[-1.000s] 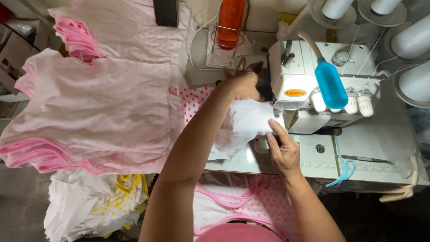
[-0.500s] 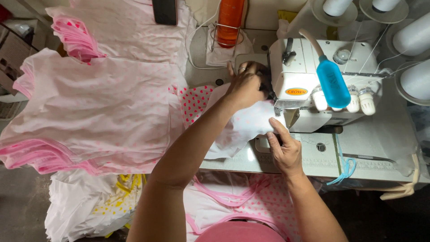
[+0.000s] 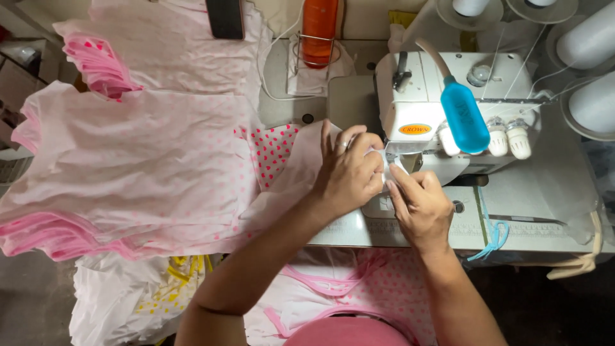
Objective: A worker at a sewing station is inspecting sewn fabric garments for quality, trimming loose threads, and stacking them.
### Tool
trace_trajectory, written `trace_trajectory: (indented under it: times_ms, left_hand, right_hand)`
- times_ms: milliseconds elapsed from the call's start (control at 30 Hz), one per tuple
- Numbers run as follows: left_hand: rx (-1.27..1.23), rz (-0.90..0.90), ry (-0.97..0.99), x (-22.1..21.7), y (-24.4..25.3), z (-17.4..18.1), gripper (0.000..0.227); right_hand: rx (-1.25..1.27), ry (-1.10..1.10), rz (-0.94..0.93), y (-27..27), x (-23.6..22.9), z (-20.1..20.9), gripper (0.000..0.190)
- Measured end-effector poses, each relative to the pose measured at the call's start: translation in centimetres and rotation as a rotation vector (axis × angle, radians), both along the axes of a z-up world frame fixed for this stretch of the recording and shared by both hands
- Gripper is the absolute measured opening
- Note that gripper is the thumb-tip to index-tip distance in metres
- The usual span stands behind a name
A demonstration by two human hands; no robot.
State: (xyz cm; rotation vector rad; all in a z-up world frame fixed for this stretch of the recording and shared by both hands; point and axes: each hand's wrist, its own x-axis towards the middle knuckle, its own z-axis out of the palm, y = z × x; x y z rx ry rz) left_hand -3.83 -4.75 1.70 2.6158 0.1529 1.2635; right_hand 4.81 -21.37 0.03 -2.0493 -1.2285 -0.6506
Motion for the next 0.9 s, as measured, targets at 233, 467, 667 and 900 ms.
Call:
trace_trajectory:
  times_ms: [233, 467, 667, 900]
  left_hand:
    - [-0.075, 0.065, -0.062, 0.5, 0.0, -2.6, 0.011]
    - [-0.208, -0.036, 0.067, 0.7, 1.4, -3.4, 0.014]
    - [-0.11, 0.01, 0.172, 1.1, 2.0, -4.3, 0.026]
    - [0.027, 0.097, 0.128, 0.5, 1.9, -3.5, 0.037]
  right_hand:
    - [-0.063, -0.135, -0.008, 2.2, 1.1, 1.8, 0.021]
    - [-0.054, -0.053, 0.037, 2.3, 1.0, 1.6, 0.006]
    - [0.044, 0.271, 0.105, -0.2, 2.5, 1.0, 0.008]
    - [0.399, 0.467, -0.144, -2.9, 5.7, -7.5, 0.008]
